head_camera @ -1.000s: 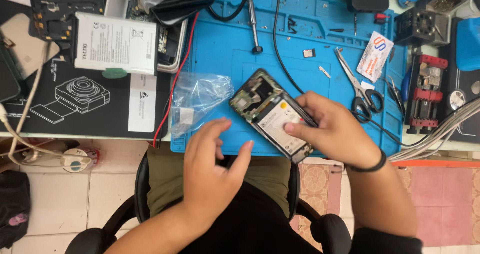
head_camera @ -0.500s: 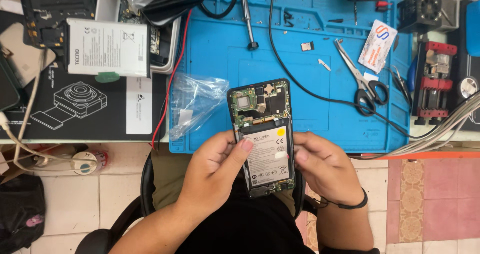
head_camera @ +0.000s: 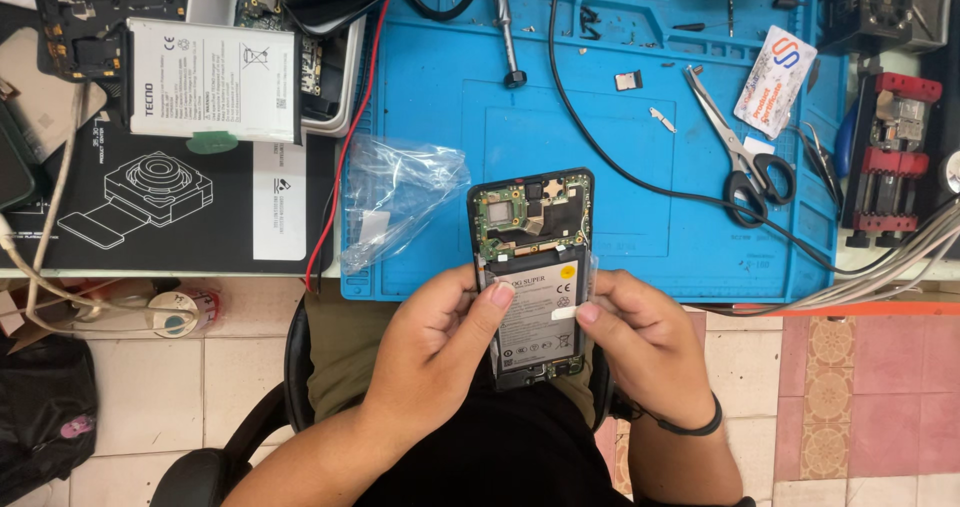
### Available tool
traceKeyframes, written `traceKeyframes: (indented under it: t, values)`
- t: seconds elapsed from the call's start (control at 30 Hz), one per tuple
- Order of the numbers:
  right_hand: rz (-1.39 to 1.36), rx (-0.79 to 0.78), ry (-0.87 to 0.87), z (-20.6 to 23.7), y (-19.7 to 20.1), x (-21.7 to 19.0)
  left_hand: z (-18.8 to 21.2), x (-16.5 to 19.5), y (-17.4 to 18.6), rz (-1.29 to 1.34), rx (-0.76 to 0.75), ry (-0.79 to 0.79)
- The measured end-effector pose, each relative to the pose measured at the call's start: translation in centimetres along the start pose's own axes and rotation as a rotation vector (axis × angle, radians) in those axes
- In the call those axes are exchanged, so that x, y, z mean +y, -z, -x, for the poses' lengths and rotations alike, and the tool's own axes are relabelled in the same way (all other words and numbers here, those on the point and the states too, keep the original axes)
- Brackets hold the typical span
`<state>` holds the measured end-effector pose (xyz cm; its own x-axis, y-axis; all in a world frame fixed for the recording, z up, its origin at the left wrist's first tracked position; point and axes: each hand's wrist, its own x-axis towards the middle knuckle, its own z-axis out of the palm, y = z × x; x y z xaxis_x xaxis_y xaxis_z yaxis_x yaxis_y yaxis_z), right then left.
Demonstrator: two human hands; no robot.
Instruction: The person works on an opened smartphone at a repair bench, then unwraps a new replacement battery from its packaging, peels protective film and adhesive backing from the battery, and presses the battery into the phone body, aligning it in the compartment.
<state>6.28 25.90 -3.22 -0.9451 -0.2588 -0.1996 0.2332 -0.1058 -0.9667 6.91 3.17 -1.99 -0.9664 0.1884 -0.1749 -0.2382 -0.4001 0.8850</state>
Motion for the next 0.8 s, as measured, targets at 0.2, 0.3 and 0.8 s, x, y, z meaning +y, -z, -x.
traceKeyframes:
  t: [0.2, 0.3, 0.8]
  values:
    - [0.203, 0.119, 0.034, 0.8, -1.3, 0.2, 0.6, 0.1, -0.4, -0.002, 0.008, -0.031]
    - [0.087, -0.003, 0.047, 0.8, -1.3, -0.3, 0.7, 0.0, -0.4, 0.058, -0.016, 0.002]
    - [0.009, -0.042, 0.018, 1.9, 1.3, 3.0, 0.7, -0.1, 1.2, 0.144, -0.064, 0.069]
